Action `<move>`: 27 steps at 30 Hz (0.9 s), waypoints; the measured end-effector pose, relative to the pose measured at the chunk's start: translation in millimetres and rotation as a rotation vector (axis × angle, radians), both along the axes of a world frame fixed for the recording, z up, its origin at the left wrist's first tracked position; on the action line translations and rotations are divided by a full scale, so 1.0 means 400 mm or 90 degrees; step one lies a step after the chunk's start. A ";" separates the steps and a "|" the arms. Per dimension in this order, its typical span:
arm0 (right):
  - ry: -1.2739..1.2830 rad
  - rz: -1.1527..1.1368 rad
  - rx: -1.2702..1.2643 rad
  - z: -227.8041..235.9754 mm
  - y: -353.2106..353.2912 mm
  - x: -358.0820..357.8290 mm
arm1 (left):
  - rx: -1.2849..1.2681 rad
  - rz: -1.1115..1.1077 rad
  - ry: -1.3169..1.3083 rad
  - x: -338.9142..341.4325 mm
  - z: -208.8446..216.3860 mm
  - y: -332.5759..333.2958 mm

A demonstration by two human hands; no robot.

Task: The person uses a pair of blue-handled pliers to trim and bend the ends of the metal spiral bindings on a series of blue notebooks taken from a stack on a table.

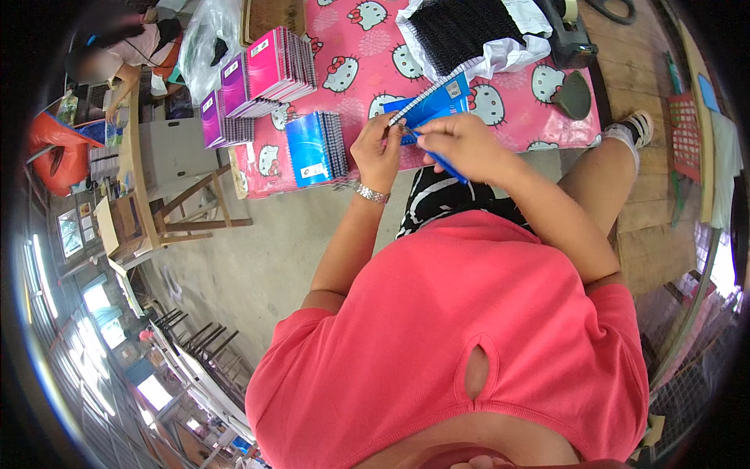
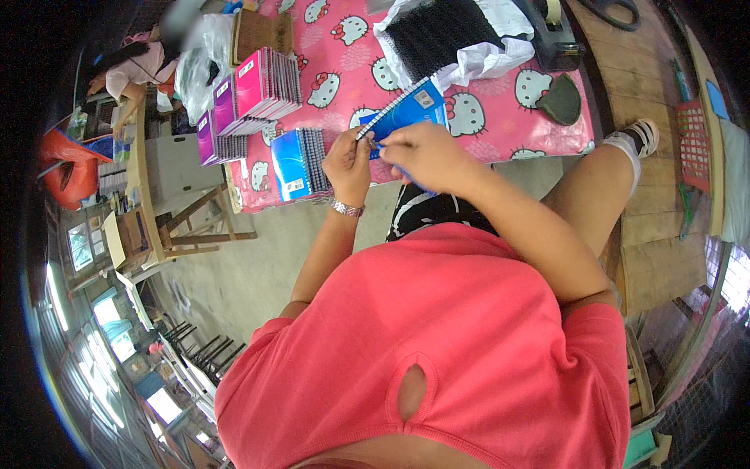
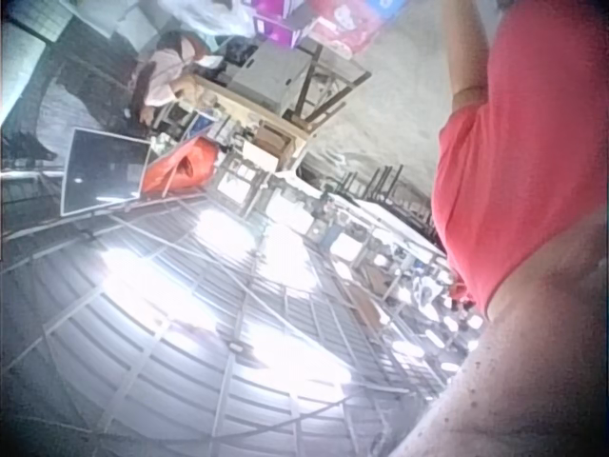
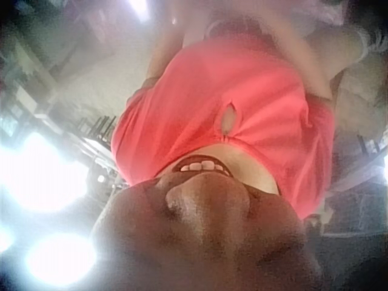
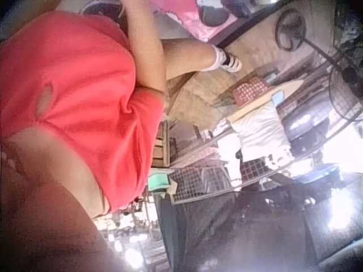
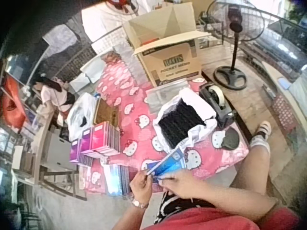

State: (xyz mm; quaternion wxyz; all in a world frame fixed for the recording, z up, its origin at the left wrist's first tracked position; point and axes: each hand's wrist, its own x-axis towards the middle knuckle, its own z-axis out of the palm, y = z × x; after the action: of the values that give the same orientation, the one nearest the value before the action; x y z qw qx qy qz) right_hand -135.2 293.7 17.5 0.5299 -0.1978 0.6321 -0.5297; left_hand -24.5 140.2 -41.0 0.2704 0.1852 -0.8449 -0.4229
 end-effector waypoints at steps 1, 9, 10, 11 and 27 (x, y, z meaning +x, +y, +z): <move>-0.110 -0.026 -0.017 -0.012 0.008 -0.004 | -0.025 -0.001 0.000 -0.001 0.009 0.003; 0.413 -0.073 -0.072 -0.115 0.126 -0.032 | 0.315 0.045 0.093 0.076 0.029 -0.039; 0.556 -0.074 -0.006 -0.101 0.154 -0.056 | 0.443 0.095 0.155 0.105 0.048 -0.065; 0.559 -0.073 -0.008 -0.129 0.186 -0.077 | 0.452 0.146 0.214 0.130 0.060 -0.092; 1.011 -0.106 0.249 -0.218 -0.125 -0.442 | 0.109 0.468 -0.040 0.339 -0.017 -0.247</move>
State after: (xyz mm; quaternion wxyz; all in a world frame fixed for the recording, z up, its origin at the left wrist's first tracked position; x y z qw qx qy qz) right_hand -312.1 243.8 -69.8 -0.0912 -0.3699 0.9124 -0.1497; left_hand 111.3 41.3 -48.0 0.3615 0.5108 -0.6914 -0.3610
